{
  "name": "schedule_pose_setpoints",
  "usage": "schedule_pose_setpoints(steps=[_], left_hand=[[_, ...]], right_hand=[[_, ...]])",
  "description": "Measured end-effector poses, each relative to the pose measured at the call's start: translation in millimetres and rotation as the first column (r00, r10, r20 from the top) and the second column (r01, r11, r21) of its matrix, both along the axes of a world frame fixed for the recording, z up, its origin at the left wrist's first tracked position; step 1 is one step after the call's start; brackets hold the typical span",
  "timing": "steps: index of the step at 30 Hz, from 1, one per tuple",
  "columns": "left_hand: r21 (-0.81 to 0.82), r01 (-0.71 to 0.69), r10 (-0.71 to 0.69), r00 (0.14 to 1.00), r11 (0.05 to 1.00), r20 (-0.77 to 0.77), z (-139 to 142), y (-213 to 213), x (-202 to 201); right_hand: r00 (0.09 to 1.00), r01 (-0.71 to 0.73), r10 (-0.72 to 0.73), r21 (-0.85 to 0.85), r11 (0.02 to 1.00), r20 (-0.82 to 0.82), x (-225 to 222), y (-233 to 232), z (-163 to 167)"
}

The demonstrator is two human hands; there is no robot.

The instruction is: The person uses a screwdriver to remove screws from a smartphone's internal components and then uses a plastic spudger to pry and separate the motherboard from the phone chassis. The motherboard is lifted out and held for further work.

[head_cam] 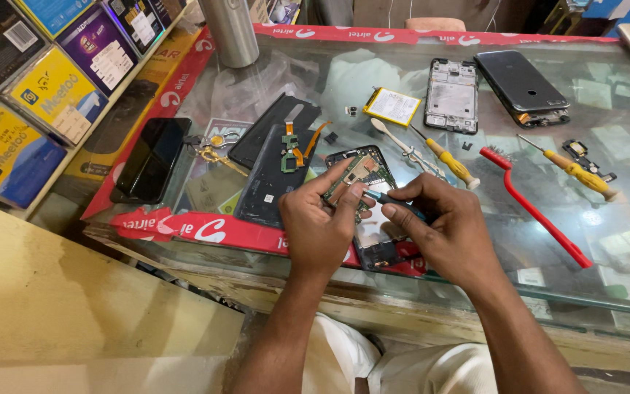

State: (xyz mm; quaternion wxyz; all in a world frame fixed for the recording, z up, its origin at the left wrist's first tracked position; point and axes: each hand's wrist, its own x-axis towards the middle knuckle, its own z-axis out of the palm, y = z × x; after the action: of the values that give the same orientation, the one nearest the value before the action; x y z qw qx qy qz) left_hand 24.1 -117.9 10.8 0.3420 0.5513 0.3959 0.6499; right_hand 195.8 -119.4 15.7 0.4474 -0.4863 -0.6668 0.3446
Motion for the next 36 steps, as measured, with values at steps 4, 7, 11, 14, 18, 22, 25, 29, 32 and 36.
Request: schedule_pose_setpoints(steps=[4,7,11,14,18,22,25,29,32,36], left_hand=[[0.016,0.002,-0.002,1.000,1.000,-0.004,-2,2,-1],[-0.006,0.018,-0.018,0.999,1.000,0.029,-6,4,0],[-0.057,0.002,0.001,0.999,0.998,0.050,-10,6,1],[-0.069,-0.010,0.013,0.999,0.998,0.041,-11,6,0],[-0.099,-0.034,0.036,0.999,0.995,0.012,-10,6,0],[-0.089,-0.044,0.045,0.999,0.995,0.006,-10,6,1],[-0.094,-0.060,0.060,0.998,0.994,-0.001,-10,6,1],[-0.097,-0.077,0.077,0.997,0.992,-0.002,-11,6,2],[-0.081,-0.052,0.054,0.998,0.995,0.026,-10,5,3],[-0.041,-0.067,0.067,0.998,0.997,0.002,-6,2,3]], right_hand=[[0.999,-0.013,0.011,-0.048,0.999,-0.051,-1,0,1],[1.000,0.005,-0.006,-0.040,0.999,-0.020,-1,0,0],[1.000,0.016,-0.016,-0.013,1.000,0.026,-1,0,0],[1.000,0.001,-0.001,-0.018,1.000,0.015,-1,0,1],[0.997,0.034,-0.033,-0.019,0.999,0.071,-3,-2,5],[0.995,0.053,-0.048,-0.054,0.997,0.088,-5,-4,10],[0.996,0.031,-0.031,-0.003,1.000,0.088,-6,-4,10],[0.996,0.034,-0.034,0.002,0.999,0.082,-4,-3,7],[0.999,0.019,-0.019,0.007,1.000,0.049,-3,-1,2],[0.999,-0.007,0.007,-0.004,1.000,-0.048,-1,1,-2]])
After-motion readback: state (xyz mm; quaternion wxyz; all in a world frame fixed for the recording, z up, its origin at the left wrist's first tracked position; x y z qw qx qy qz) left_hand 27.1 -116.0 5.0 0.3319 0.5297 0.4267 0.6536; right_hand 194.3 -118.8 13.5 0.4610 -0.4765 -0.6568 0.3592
